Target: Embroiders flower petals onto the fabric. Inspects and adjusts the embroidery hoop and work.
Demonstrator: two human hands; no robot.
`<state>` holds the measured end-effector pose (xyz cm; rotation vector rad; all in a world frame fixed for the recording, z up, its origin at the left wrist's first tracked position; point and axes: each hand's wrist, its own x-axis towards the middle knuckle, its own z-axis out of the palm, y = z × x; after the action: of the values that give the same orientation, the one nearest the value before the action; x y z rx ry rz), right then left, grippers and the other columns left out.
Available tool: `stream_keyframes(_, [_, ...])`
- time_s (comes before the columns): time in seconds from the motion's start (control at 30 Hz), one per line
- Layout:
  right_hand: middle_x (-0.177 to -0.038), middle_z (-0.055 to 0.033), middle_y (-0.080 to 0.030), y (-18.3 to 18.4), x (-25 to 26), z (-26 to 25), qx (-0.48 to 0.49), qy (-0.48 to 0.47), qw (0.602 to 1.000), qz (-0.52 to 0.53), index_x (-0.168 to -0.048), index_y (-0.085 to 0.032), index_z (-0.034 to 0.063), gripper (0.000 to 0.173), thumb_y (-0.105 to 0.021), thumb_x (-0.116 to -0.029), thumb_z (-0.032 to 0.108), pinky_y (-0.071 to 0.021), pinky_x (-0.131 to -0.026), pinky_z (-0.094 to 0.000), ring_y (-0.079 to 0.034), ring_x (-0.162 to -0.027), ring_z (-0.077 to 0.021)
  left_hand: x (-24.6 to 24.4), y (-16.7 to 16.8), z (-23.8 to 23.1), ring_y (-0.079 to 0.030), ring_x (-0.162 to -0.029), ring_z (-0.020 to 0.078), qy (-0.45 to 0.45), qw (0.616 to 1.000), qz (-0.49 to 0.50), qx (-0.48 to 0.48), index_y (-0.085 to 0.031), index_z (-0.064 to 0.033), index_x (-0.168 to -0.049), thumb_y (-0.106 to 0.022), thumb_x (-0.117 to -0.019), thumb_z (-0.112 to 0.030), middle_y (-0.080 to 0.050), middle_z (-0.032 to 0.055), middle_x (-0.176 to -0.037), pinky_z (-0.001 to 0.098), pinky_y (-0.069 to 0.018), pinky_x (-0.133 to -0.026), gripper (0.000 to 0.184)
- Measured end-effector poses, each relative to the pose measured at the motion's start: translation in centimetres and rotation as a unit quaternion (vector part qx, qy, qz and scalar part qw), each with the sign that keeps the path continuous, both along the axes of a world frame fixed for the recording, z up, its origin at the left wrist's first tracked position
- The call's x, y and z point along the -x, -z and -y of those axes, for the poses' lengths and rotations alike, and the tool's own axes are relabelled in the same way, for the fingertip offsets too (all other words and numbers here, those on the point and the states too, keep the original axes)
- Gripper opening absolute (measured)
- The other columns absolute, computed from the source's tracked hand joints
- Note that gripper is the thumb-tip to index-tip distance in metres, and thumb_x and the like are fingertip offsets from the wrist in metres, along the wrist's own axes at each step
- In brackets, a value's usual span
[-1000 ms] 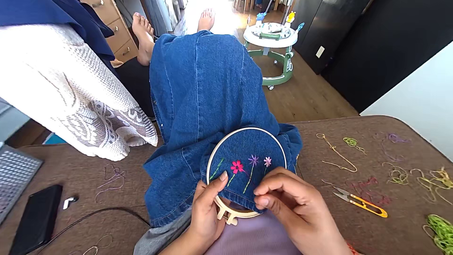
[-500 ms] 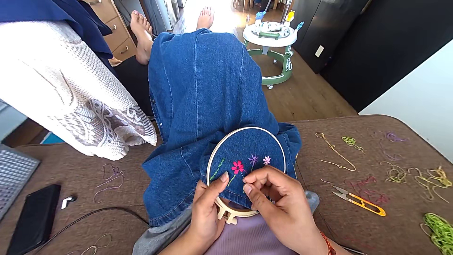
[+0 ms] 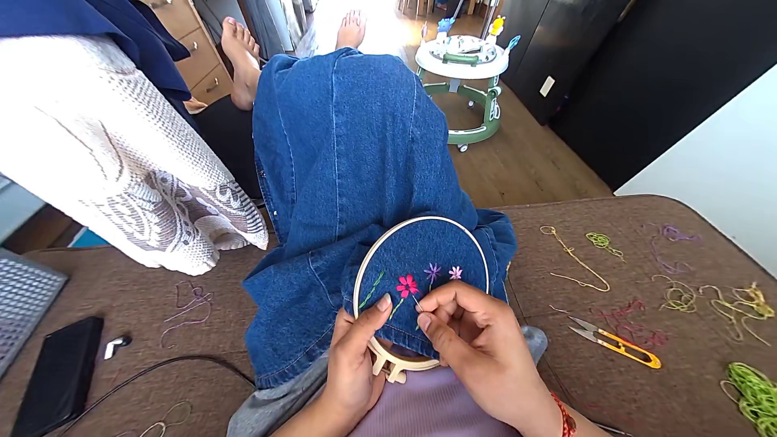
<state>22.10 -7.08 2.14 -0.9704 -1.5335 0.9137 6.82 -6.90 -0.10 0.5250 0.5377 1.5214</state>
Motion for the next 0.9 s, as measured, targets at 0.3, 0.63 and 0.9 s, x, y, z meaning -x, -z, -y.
stream_keyframes(0.3, [-0.076, 0.0047, -0.063, -0.24, -0.05, -0.03, 0.003, -0.003, 1.0, -0.005, -0.095, -0.07, 0.0066, 0.007, -0.064, -0.0936, 0.01, -0.0474, -0.048, -0.013, -0.056, -0.057, 0.0017, 0.0, 0.15, 0.04, -0.076, -0.088, 0.02, -0.002, 1.0, -0.006, -0.027, -0.065, 0.0002, -0.108, -0.068, -0.0923, -0.01, -0.076, 0.0156, -0.096, 0.0378, -0.0633, -0.082, 0.018])
stream_keyframes(0.63, [-0.081, 0.0011, -0.067, -0.24, 0.32, -0.46, 0.003, 0.003, 1.0, -0.018, -0.096, -0.07, 0.0066, 0.007, -0.066, -0.0973, 0.013, -0.0505, -0.05, -0.0144, -0.059, -0.06, -0.0017, 0.0, 0.25, 0.04, -0.076, -0.09, 0.0179, -0.007, 0.997, -0.03, -0.069, -0.07, -0.0015, -0.107, -0.066, -0.0959, -0.012, -0.076, 0.014, -0.097, 0.0363, -0.0626, -0.084, 0.016])
stream_keyframes(0.9, [-0.085, 0.0, -0.066, 0.53, 0.77, -0.5, -0.021, 0.021, 0.999, -0.019, -0.095, -0.07, 0.0069, 0.006, -0.064, -0.097, 0.009, -0.0524, -0.053, -0.0152, -0.06, -0.063, -0.0026, -0.02, -0.07, 0.17, -0.076, -0.088, 0.0211, 0.004, 1.0, 0.0, -0.015, -0.066, 0.0007, -0.108, -0.065, -0.0946, -0.012, -0.075, 0.0169, -0.096, 0.0389, -0.0634, -0.081, 0.018])
